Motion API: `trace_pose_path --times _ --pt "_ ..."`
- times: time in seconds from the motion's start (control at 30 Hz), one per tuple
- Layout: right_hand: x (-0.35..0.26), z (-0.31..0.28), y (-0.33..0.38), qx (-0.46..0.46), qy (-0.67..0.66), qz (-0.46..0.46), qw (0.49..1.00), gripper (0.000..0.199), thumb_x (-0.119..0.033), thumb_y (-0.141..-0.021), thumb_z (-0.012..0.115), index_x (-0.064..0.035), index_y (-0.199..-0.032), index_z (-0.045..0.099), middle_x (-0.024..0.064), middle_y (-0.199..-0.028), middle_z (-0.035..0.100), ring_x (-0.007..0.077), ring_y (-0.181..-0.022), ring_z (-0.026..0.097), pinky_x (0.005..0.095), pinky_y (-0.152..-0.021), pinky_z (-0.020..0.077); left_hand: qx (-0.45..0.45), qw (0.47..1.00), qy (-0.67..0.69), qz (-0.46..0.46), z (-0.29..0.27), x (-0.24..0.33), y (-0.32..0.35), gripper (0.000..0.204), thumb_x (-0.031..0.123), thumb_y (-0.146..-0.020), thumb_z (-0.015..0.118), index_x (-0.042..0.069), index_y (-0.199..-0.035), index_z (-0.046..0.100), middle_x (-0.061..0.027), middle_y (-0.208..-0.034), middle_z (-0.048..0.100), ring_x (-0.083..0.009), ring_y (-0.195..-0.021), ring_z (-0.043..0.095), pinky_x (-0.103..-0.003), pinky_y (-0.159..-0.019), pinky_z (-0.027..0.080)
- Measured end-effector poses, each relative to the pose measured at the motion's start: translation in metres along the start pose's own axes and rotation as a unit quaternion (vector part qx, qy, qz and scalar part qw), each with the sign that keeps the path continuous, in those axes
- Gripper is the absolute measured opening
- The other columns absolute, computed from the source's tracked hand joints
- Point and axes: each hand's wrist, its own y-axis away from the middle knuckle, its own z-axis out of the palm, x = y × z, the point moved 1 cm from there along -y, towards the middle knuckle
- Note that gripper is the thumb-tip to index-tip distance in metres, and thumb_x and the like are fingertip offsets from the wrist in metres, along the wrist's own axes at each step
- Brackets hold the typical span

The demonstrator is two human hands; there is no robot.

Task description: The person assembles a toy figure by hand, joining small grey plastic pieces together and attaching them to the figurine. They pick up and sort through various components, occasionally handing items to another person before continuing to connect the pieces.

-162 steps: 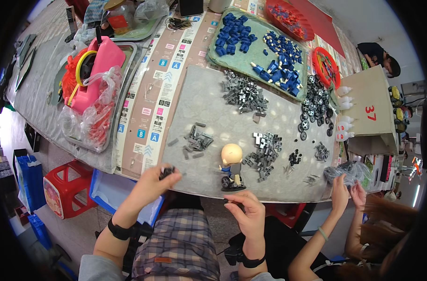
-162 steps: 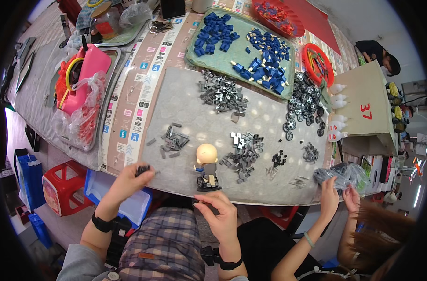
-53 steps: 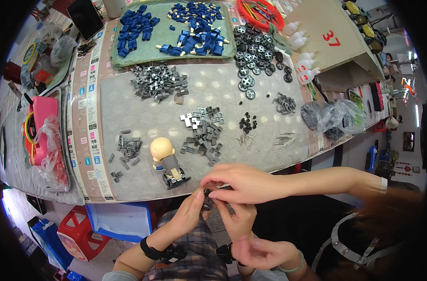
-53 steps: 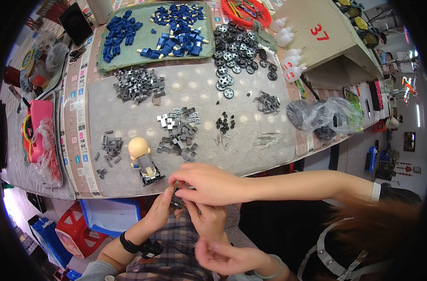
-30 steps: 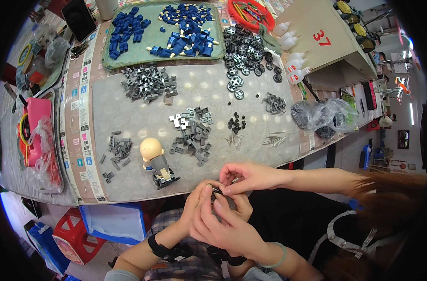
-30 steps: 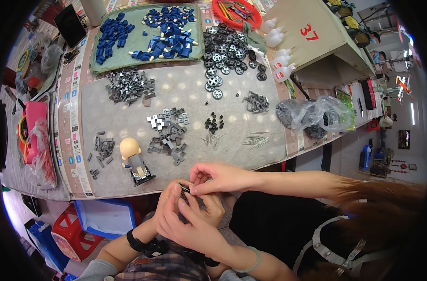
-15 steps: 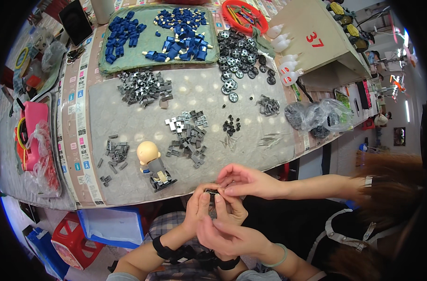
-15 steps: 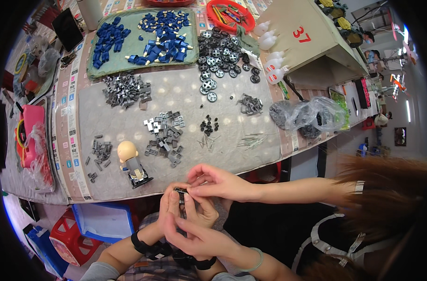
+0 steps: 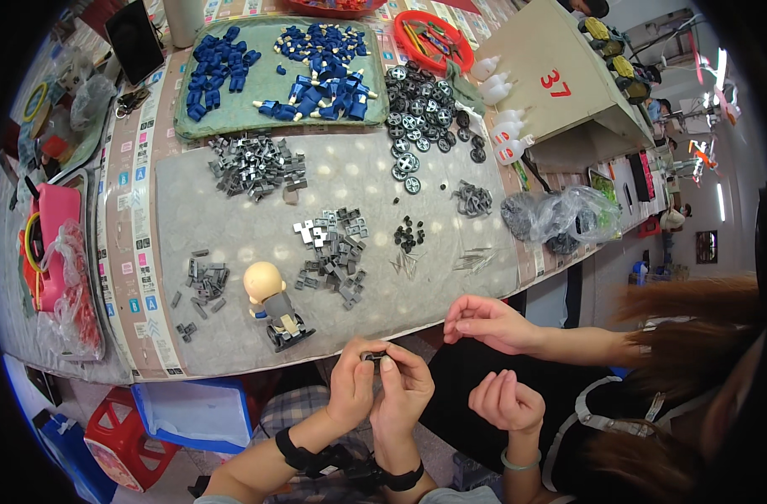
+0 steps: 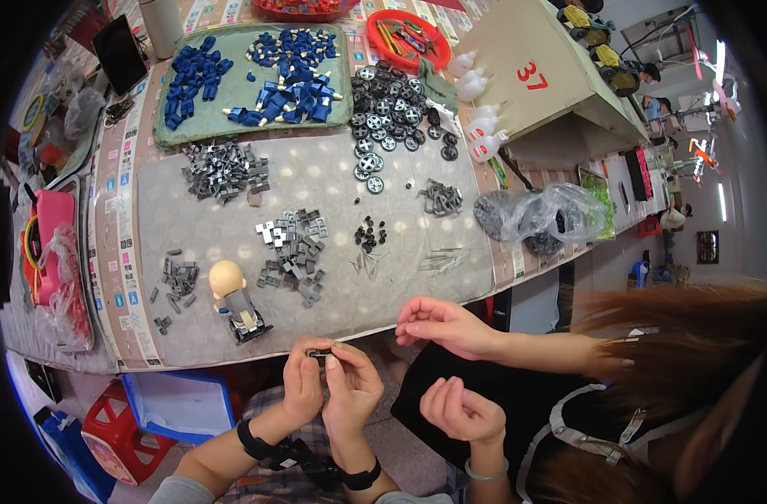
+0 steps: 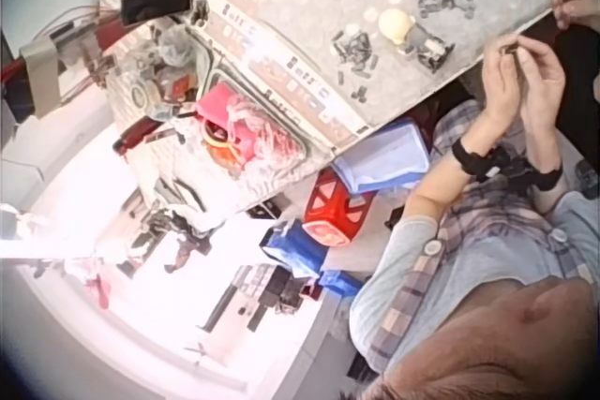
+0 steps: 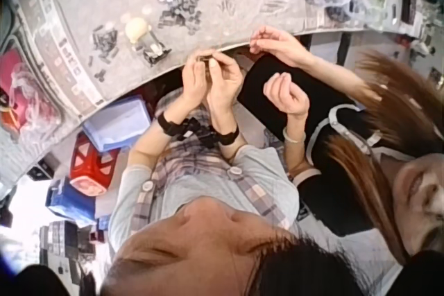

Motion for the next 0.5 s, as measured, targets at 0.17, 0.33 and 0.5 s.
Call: trace_pose_path --times 0.17,0.33,0.5 --pt "-0.007 0.003 0.003 -0.027 0.036 -0.067 0.997 0.018 0.011 -0.077 0.052 0.0036 -0.094 0.054 0.0121 -0.097 0.055 0.016 -0.091 0.054 0.0266 -0.082 0.0433 -0.008 0.997 0.011 0.073 0.0 0.004 0.003 0.044 0.041 -0.091 0.036 0.001 -0.102 0.048 -0.0088 -0.091 0.05 -0.0132 -0.079 0.048 -0.026 -0.07 0.039" --pt "-0.012 0.002 0.007 -0.043 0.048 -0.092 0.994 0.019 0.011 -0.076 0.053 0.0025 -0.094 0.053 0.0131 -0.098 0.054 0.0173 -0.092 0.053 0.0273 -0.082 0.0433 -0.006 0.993 -0.013 0.113 0.0 0.017 0.002 0.047 0.046 -0.089 0.037 0.001 -0.1 0.048 -0.0081 -0.089 0.05 -0.0126 -0.077 0.048 -0.026 -0.068 0.039" --pt "-0.017 0.002 0.011 -0.043 0.157 -0.155 0.974 0.017 0.01 -0.075 0.057 0.0009 -0.089 0.055 0.0121 -0.094 0.057 0.0201 -0.09 0.055 0.0277 -0.078 0.0447 -0.001 0.991 -0.01 0.132 0.0 0.019 0.002 0.048 0.048 -0.088 0.04 0.001 -0.098 0.049 -0.0083 -0.087 0.052 -0.0131 -0.075 0.049 -0.026 -0.067 0.039"
